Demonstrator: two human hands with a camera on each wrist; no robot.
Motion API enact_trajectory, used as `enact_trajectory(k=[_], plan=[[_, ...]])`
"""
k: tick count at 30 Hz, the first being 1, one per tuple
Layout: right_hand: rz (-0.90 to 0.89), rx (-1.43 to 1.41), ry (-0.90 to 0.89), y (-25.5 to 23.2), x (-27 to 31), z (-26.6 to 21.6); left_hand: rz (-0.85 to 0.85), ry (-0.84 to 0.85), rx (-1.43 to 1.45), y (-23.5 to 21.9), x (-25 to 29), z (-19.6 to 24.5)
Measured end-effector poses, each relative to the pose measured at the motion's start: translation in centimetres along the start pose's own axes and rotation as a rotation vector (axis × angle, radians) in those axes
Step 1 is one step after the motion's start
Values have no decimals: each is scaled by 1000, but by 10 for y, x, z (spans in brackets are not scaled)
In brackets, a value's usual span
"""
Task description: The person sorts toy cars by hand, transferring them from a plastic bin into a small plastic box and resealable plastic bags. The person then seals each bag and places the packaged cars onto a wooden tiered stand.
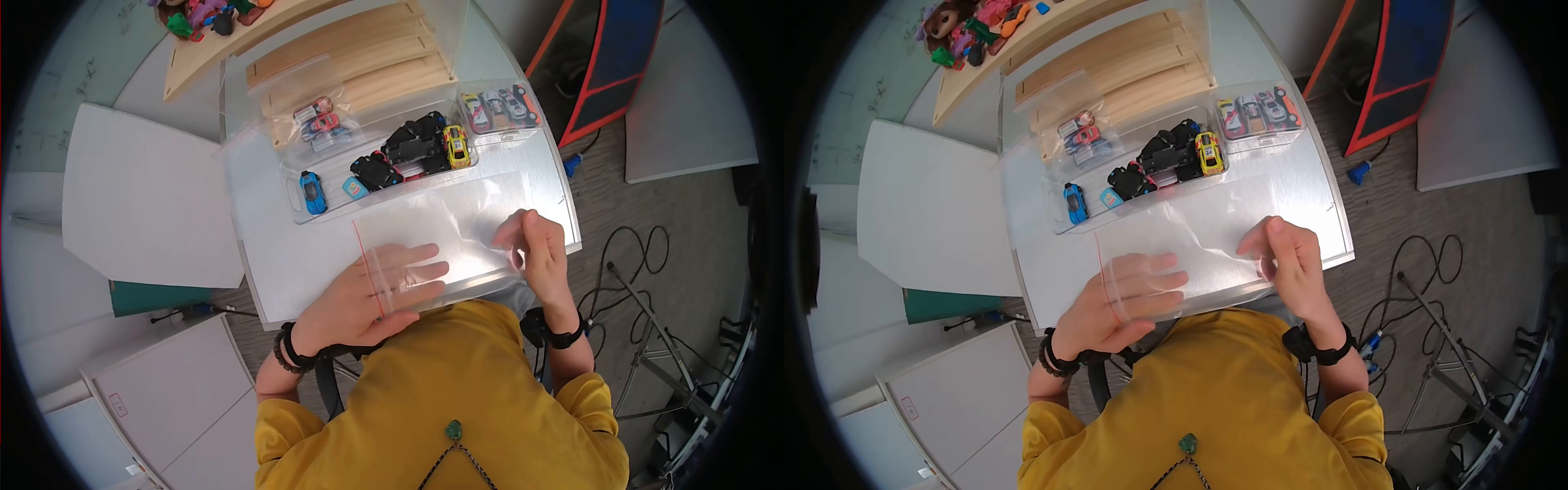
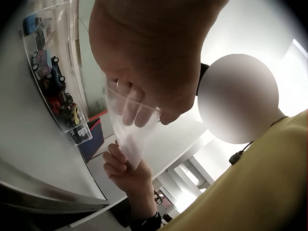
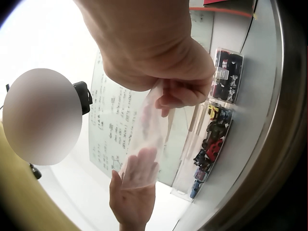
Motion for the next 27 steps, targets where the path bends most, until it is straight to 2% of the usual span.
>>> enact_trajectory(k=[2,4,5,7,9,10,11,13,14,17,27], plan=[[38,38,5,-10,1,0,-41,-14,20,1,1,-3],[-79,108,75,-15,2,7,-69,16,23,1,2,-1],[-79,109,75,-13,2,9,-68,16,23,0,1,0],[152,133,18,-25,3,7,-85,41,-49,2,0,3],[249,673,-402,-26,12,-67,-87,19,-115,8,-6,6],[93,821,-462,-19,17,-79,-95,-3,-179,15,-9,6],[87,821,-463,-17,21,-91,-91,-6,-178,22,-12,4],[-346,943,-480,27,30,-95,-129,31,-227,46,-20,1],[-475,946,-464,42,30,-91,-50,127,-299,47,-28,8],[-552,964,-527,65,27,-82,-104,101,-293,70,-33,-1],[-631,816,-567,73,14,-76,-47,112,-232,58,-34,8]])
Point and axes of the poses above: each hand's wrist, its own x-axis away from the middle knuckle, its own y-axis out of the palm, z = x × y, the point moved 8 cm from there along -x, towards the middle knuckle, and after that the axes turned 12 degrees about x, right-handed, at the moved point
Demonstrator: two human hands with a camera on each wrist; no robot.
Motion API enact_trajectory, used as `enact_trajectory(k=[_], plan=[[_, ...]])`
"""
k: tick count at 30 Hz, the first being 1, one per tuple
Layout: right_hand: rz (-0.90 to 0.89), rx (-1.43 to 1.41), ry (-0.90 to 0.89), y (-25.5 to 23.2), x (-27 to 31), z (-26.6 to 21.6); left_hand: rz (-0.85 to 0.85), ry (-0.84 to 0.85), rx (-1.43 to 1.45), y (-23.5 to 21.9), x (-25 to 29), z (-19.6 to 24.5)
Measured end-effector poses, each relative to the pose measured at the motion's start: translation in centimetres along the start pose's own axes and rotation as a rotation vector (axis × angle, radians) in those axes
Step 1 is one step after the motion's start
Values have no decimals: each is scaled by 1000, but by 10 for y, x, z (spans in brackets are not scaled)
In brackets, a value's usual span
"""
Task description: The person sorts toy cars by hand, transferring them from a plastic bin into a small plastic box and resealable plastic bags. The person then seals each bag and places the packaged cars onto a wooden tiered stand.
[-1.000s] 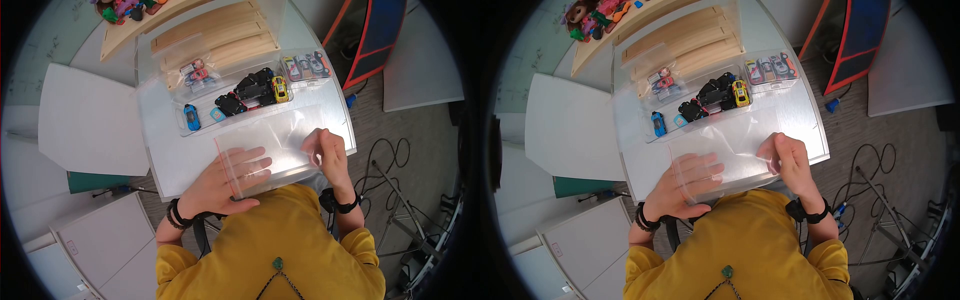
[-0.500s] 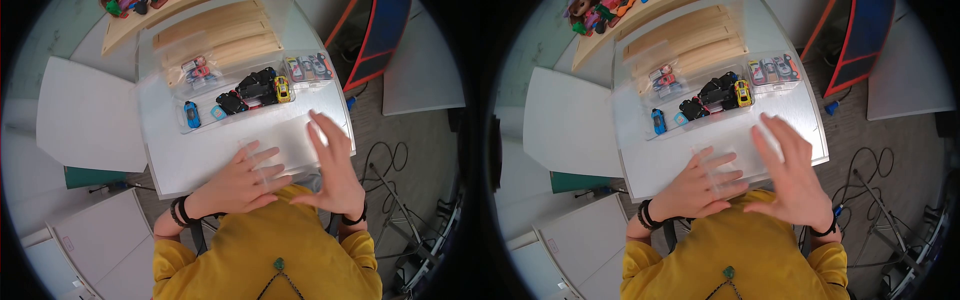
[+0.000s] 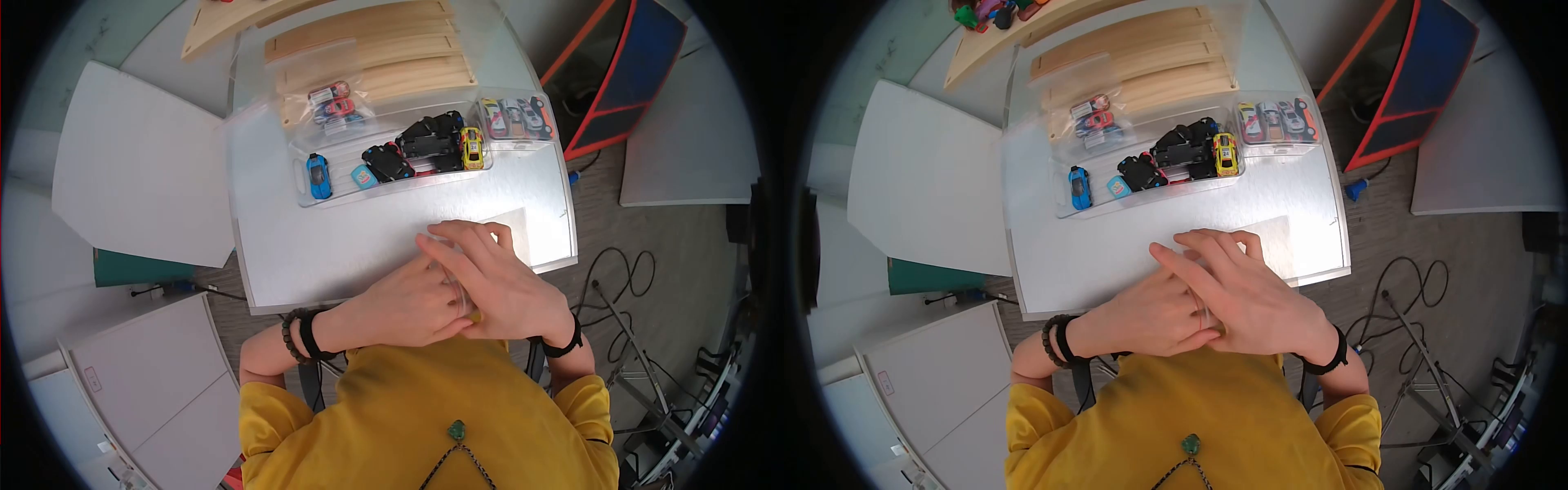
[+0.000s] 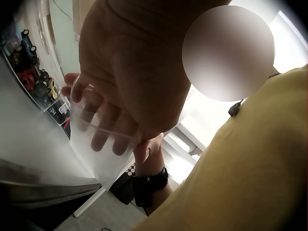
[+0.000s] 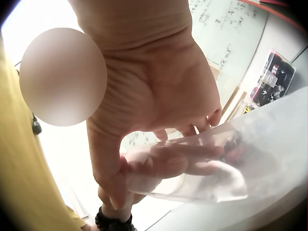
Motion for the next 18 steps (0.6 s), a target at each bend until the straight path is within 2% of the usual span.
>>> enact_trajectory(k=[2,9,12,14,18], plan=[[15,3,-1,1,-2,1,-79,-62,1,3,0,-4],[8,33,-3,-2,-7,-2,-1,-42,6,-10,1,-5],[-18,2,12,-1,-9,-1,-49,-69,9,-12,1,-6],[44,-41,25,-4,-10,0,23,0,37,-22,2,0],[55,-3,55,-9,-11,5,125,-63,87,-62,14,7]])
Point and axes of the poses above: each hand's wrist, its own x-axis away from the middle knuckle, its own y-axis out of the palm, z = x × y, the point moved 8 cm from there along -x, towards the middle knuckle, and after that the axes turned 12 degrees about x, right-handed, at the moved point
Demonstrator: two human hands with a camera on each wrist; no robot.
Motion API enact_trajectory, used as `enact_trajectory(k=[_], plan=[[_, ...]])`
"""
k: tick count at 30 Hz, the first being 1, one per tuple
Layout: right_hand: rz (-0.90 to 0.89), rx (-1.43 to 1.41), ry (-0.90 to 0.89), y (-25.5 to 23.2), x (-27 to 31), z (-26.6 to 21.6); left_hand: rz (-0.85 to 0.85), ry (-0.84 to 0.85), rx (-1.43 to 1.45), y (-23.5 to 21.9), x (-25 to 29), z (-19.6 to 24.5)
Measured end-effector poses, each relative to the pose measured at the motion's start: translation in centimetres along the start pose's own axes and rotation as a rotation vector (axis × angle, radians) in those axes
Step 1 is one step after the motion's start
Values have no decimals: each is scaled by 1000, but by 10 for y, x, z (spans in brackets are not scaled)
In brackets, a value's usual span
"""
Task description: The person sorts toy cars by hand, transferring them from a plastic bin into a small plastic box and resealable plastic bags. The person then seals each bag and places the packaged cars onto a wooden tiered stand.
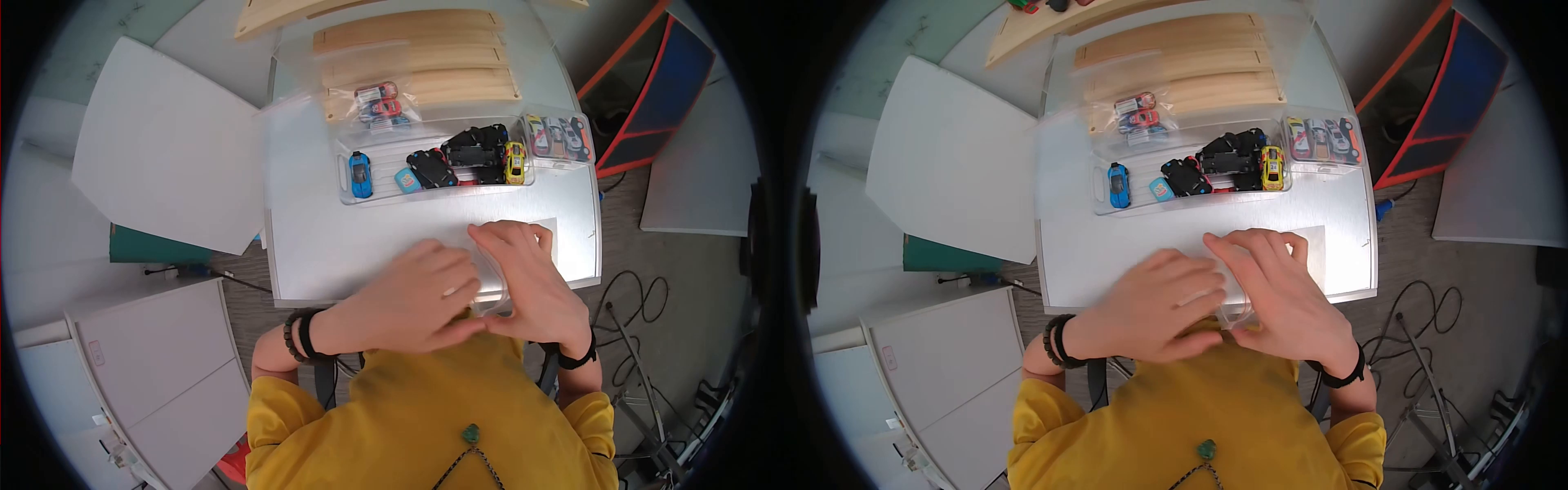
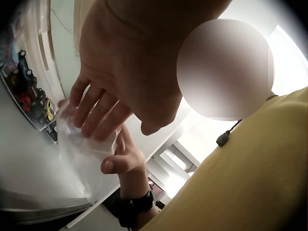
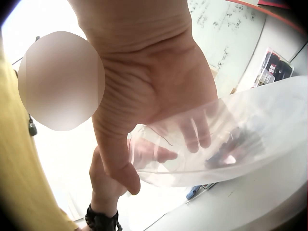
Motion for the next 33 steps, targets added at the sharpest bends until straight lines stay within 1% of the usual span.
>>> enact_trajectory(k=[2,4,6,7,9,10,12,13,15,16,18,19,21,25,27,28,30,31,32,33], plan=[[21,12,43,-5,1,3,107,-211,-232,-44,7,-11],[37,23,44,-7,0,3,216,-323,-384,-79,15,-30],[54,36,46,-7,0,3,285,-428,-421,-103,17,-51],[77,33,42,-8,0,3,284,-427,-422,-107,12,-59],[103,32,41,-8,-1,3,226,-366,-201,-108,0,-77],[99,23,45,-8,-2,2,225,-365,-201,-109,-5,-87],[97,16,49,-6,-3,1,8,-223,-206,-89,-21,-100],[94,15,57,-6,-2,0,6,-219,-208,-88,-26,-107],[97,17,71,-5,2,1,-136,-215,-191,-77,-36,-120],[117,11,68,-6,4,1,-141,-210,-194,-77,-40,-123],[141,4,73,-6,7,1,-205,-272,-197,-72,-44,-134],[147,2,75,-7,8,2,-211,-268,-196,-71,-47,-133],[154,0,79,-6,10,3,-225,-312,-216,-71,-52,-133],[171,5,58,-7,10,2,-241,-300,-246,-68,-51,-135],[179,13,52,-8,9,2,-175,-289,-264,-70,-47,-140],[175,23,43,-8,8,2,-176,-287,-264,-71,-45,-138],[167,31,41,-6,5,3,-30,-296,-260,-85,-40,-126],[148,87,51,-3,3,4,-31,-296,-255,-86,-37,-116],[129,143,60,0,0,6,86,-303,-226,-96,-34,-102],[125,142,63,2,-2,8,204,-310,-197,-104,-29,-87]])
Point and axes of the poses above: each hand's wrist, its own x-axis away from the middle knuckle, its own y-axis out of the palm, z = x × y, the point moved 8 cm from there along -x, towards the middle knuckle, and after that the axes turned 12 degrees about x, right-handed, at the moved point
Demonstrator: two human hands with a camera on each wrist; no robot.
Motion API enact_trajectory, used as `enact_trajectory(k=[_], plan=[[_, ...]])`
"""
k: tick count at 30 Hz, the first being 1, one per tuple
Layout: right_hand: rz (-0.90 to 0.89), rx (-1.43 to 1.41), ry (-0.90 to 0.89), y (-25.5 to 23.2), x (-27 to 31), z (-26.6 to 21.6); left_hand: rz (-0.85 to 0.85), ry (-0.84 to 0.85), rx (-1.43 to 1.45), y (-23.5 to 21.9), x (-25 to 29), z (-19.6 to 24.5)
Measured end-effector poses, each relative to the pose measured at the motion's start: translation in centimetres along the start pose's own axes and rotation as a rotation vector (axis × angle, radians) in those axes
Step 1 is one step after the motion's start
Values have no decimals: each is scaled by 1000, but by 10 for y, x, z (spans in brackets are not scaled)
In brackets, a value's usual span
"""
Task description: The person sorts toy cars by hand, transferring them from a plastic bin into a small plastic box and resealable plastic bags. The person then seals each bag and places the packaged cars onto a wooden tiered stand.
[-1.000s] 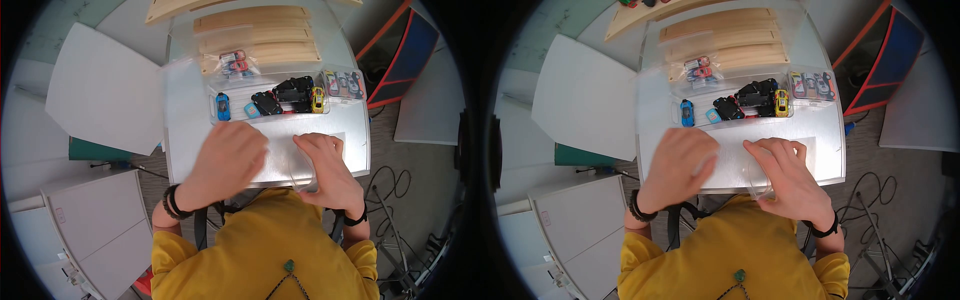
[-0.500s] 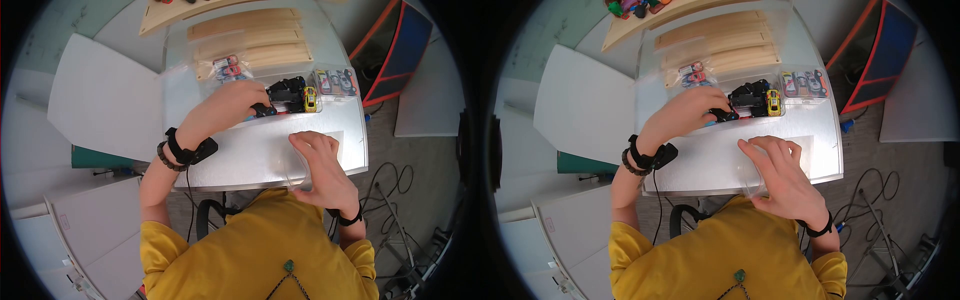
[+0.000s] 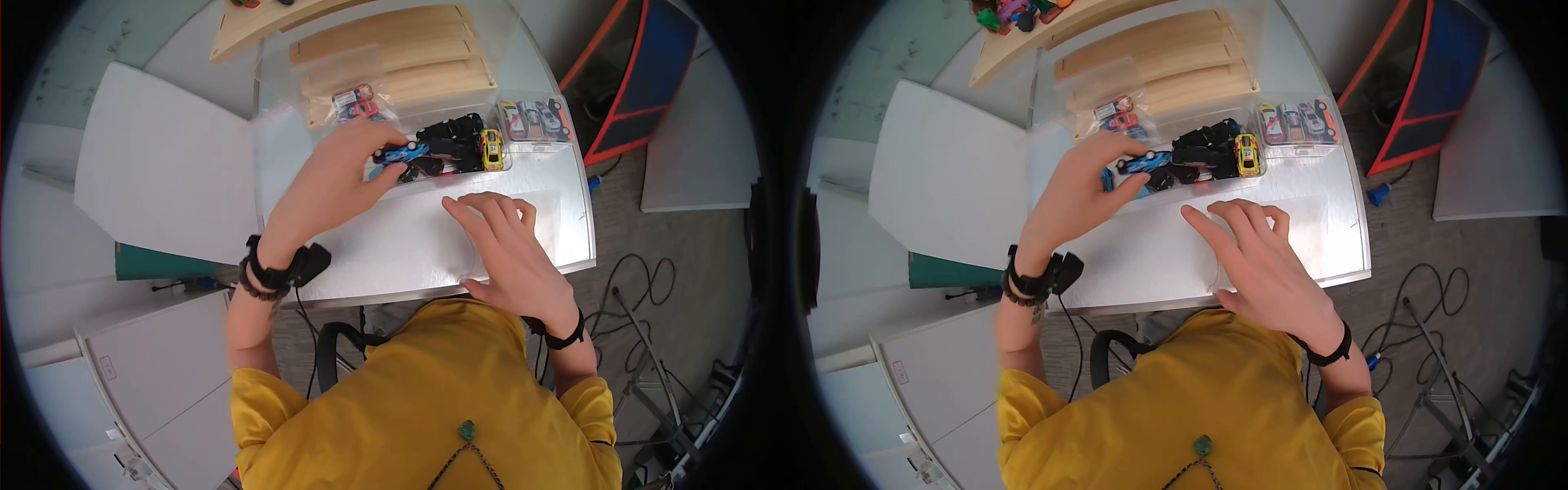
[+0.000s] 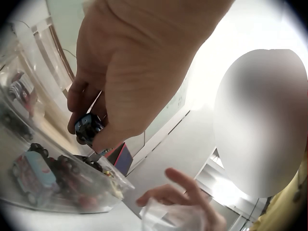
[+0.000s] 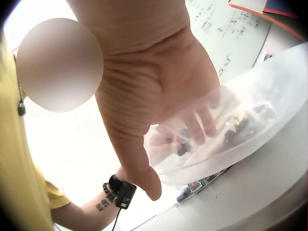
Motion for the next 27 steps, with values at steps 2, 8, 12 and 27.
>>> enact_trajectory(k=[2,8,12,27], plan=[[-23,26,-17,7,-5,2,40,-93,120,-8,21,20],[-52,41,-3,23,-16,5,346,-425,869,35,97,-3],[-77,33,-3,27,-18,4,289,-580,798,75,127,-31],[-72,34,3,26,-22,0,122,-393,201,82,126,-1]])
Point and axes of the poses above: each hand's wrist, its own x-axis away from the middle knuckle, its own y-axis out of the palm, z = x × y, the point moved 8 cm from there along -x, towards the middle knuckle, and after that the axes turned 12 degrees about x, right-handed, at the moved point
